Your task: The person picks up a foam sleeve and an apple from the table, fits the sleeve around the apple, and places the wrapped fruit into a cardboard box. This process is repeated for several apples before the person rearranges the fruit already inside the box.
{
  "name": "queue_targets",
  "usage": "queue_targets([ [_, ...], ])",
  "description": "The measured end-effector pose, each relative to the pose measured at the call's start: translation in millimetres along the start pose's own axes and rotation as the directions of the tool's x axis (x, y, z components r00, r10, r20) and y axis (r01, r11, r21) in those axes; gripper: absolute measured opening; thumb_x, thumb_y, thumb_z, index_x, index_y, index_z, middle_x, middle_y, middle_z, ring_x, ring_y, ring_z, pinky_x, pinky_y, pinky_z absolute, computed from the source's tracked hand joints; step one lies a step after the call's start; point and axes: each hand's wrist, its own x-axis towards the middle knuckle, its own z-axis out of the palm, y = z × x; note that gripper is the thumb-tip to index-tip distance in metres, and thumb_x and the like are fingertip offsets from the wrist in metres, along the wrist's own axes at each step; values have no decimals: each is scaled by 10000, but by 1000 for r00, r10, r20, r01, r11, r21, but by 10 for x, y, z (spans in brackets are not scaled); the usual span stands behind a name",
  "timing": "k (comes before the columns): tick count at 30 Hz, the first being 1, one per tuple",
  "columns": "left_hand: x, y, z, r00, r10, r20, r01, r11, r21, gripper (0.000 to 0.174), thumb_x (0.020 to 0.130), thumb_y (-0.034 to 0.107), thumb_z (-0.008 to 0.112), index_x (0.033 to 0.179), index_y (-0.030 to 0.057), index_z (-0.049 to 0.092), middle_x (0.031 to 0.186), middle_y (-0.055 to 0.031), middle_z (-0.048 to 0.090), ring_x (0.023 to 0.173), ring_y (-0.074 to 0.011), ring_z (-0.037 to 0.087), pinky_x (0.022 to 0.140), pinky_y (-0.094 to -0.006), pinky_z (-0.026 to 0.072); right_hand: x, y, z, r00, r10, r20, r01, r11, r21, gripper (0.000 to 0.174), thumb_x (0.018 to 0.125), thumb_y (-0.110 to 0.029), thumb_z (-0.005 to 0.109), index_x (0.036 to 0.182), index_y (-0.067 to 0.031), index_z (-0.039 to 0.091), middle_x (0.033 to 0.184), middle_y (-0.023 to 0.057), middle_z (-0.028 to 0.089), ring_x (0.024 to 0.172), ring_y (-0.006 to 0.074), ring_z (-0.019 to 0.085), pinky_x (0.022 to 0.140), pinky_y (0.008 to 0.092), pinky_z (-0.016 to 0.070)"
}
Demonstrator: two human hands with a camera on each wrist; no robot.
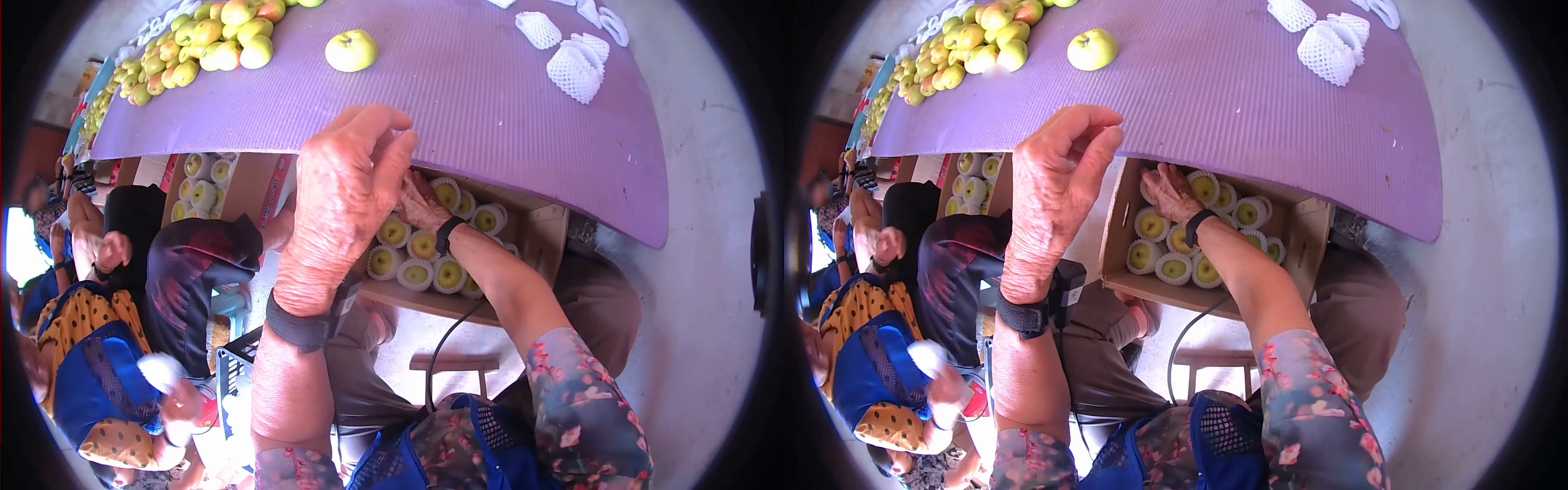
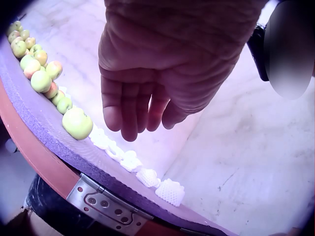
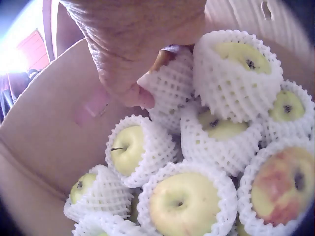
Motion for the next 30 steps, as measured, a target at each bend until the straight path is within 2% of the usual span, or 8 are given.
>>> queue_targets([
  [5, -4, 19, 9, 1000, -15, 4, 15, 1000, 21, 112, 888, 56, 649, 986, 3, 657, 801, -69, 644, 688, -90, 609, 667, -231, 502, 132, 200, 221, 983, -61, -175, 95, 977, 191, 590, 726, -71, 655, 1295, -32, 504, 1374, 256, 373, 1286, 433, 367, 1085, 469, 345],
  [8, -4, 40, 8, 1000, -15, 6, 15, 1000, -2, 116, 879, 59, 654, 982, 6, 659, 807, -85, 647, 692, -116, 618, 662, -260, 510, -56, 186, 163, 968, -126, -219, 136, 990, 31, 521, 750, -43, 637, 1253, -1, 508, 1396, 247, 363, 1280, 434, 383, 1080, 451, 353],
  [11, -6, 32, 50, 999, 23, -38, -22, 999, 35, 130, 864, 75, 635, 980, 22, 664, 879, -149, 660, 758, -297, 668, 685, -362, 538, -179, 101, 71, 962, -179, -205, 177, 984, -26, 521, 751, -44, 637, 1254, -2, 506, 1394, 246, 365, 1279, 432, 385, 1079, 450, 354],
  [13, 27, 11, 50, 989, -26, 143, 3, 987, 161, 162, 836, 126, 631, 972, 38, 624, 862, -188, 624, 771, -395, 627, 659, -438, 525, -231, -9, -48, 958, -204, -202, 210, 978, 6, 521, 752, -46, 636, 1254, -2, 505, 1393, 245, 367, 1278, 430, 387, 1079, 450, 354],
  [17, 8, -139, 149, 992, 121, -47, -113, 982, 149, 131, 802, 135, 636, 854, 36, 569, 845, -158, 579, 773, -367, 607, 679, -436, 511, -203, -140, -202, 958, -235, -166, 241, 970, 17, 521, 754, -48, 635, 1256, -3, 503, 1390, 244, 370, 1276, 427, 390, 1078, 449, 355],
  [23, -29, -83, 123, 994, 78, 76, -93, 973, 209, 93, 793, 132, 625, 796, 53, 576, 853, -101, 533, 844, -280, 581, 646, -384, 496, -210, -165, -264, 968, -231, -100, 232, 973, -1, 521, 756, -51, 634, 1258, -4, 500, 1386, 242, 375, 1274, 422, 394, 1076, 448, 357],
  [26, -36, -99, 151, 975, 155, 157, -211, 866, 454, 77, 780, 141, 610, 741, 80, 585, 862, -72, 520, 882, -231, 543, 598, -341, 474, -223, -143, -267, 970, -232, -77, 232, 973, -8, 522, 758, -52, 634, 1259, -4, 498, 1383, 241, 378, 1273, 419, 396, 1075, 447, 357],
  [30, -66, -93, 138, 970, 147, 193, -230, 810, 540, 62, 750, 166, 628, 734, 108, 615, 882, -54, 519, 899, -214, 524, 592, -318, 467, -200, -130, -282, 969, -238, -63, 238, 971, -9, 522, 760, -54, 633, 1261, -5, 496, 1381, 239, 381, 1271, 416, 399, 1074, 446, 358],
])
